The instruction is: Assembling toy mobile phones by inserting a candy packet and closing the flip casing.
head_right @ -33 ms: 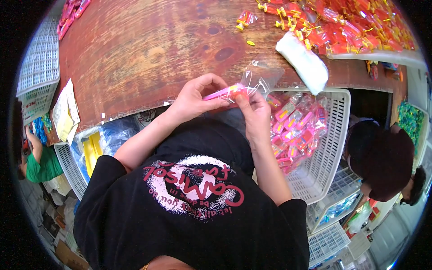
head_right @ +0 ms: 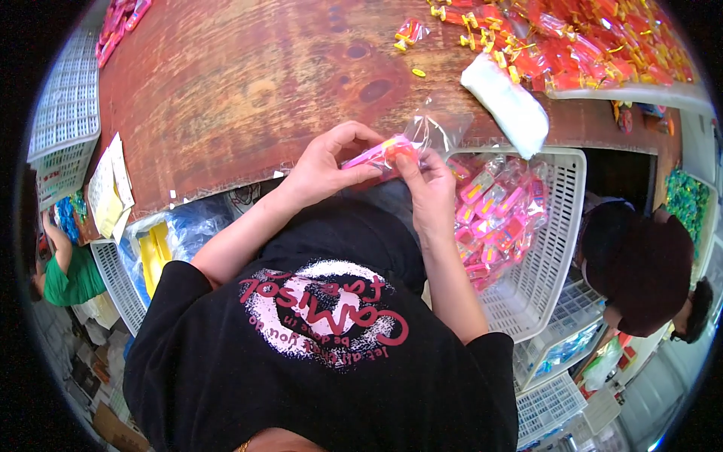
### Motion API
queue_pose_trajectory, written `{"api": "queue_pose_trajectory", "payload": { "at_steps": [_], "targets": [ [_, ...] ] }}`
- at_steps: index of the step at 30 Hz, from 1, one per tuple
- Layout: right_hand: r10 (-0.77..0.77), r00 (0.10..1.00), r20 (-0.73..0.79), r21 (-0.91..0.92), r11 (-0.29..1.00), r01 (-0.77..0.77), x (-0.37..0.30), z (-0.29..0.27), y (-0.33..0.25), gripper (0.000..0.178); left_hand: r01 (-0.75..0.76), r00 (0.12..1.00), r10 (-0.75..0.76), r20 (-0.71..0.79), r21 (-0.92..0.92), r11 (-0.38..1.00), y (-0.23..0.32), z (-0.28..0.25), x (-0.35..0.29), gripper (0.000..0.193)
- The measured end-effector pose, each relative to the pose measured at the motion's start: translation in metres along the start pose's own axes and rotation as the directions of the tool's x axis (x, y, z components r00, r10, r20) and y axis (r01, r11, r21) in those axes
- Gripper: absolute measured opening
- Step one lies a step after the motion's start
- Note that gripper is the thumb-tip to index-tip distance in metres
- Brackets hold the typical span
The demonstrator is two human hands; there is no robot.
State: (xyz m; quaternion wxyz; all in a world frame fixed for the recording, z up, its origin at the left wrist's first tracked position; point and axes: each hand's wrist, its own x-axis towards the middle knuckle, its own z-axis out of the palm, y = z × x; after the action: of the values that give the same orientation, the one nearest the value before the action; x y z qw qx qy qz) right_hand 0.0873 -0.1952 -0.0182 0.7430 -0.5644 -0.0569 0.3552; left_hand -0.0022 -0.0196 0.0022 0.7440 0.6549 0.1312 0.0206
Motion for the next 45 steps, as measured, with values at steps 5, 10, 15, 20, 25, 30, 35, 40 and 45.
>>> {"api": "queue_pose_trajectory", "payload": {
  "at_steps": [5, 10, 15, 20, 25, 30, 35, 40, 45],
  "targets": [
    [-0.107, 0.994, 0.021, 0.075, 0.992, 0.105, 0.009, -0.007, -0.015, 0.021, -0.016, 0.996, 0.000, 0.093, 0.167, 0.986, -0.002, -0.010, -0.005, 0.052],
    [0.215, 0.975, 0.056, -0.052, 0.976, -0.212, 0.003, -0.007, -0.004, 0.030, 0.145, 0.988, -0.144, 0.061, -0.007, 0.989, -0.007, -0.009, -0.006, 0.053],
    [0.040, 0.999, -0.022, 0.129, 0.991, -0.037, 0.014, -0.004, -0.019, 0.033, 0.047, 0.998, -0.048, 0.030, 0.029, 0.998, -0.010, -0.006, -0.008, 0.057],
    [0.103, 0.995, 0.011, 0.048, 0.993, -0.103, -0.003, 0.017, -0.004, 0.032, -0.064, 0.998, 0.063, 0.027, 0.025, 0.998, -0.004, -0.005, -0.007, 0.055],
    [0.100, 0.993, 0.062, 0.038, 0.994, -0.102, -0.016, 0.020, 0.003, 0.032, -0.128, 0.988, 0.146, -0.045, 0.274, 0.953, -0.004, -0.001, -0.007, 0.024],
    [0.201, 0.978, 0.058, 0.138, 0.969, -0.207, -0.035, 0.027, 0.003, 0.026, -0.314, 0.944, 0.329, 0.004, 0.314, 0.896, -0.006, 0.008, -0.014, 0.016],
    [0.129, 0.990, -0.061, 0.595, 0.801, -0.068, -0.042, -0.018, 0.009, 0.024, -0.288, 0.953, 0.302, -0.021, 0.243, 0.926, 0.005, 0.020, -0.023, 0.021],
    [0.179, 0.874, -0.453, 0.723, 0.646, 0.243, -0.059, -0.069, -0.032, 0.022, -0.269, 0.949, 0.296, -0.108, 0.210, 0.940, -0.009, 0.010, -0.025, 0.021],
    [0.400, 0.878, -0.265, 0.861, 0.508, 0.028, -0.082, -0.093, -0.023, 0.029, -0.237, 0.946, 0.286, -0.154, 0.275, 0.932, -0.015, 0.005, -0.044, 0.019]
  ]
}}
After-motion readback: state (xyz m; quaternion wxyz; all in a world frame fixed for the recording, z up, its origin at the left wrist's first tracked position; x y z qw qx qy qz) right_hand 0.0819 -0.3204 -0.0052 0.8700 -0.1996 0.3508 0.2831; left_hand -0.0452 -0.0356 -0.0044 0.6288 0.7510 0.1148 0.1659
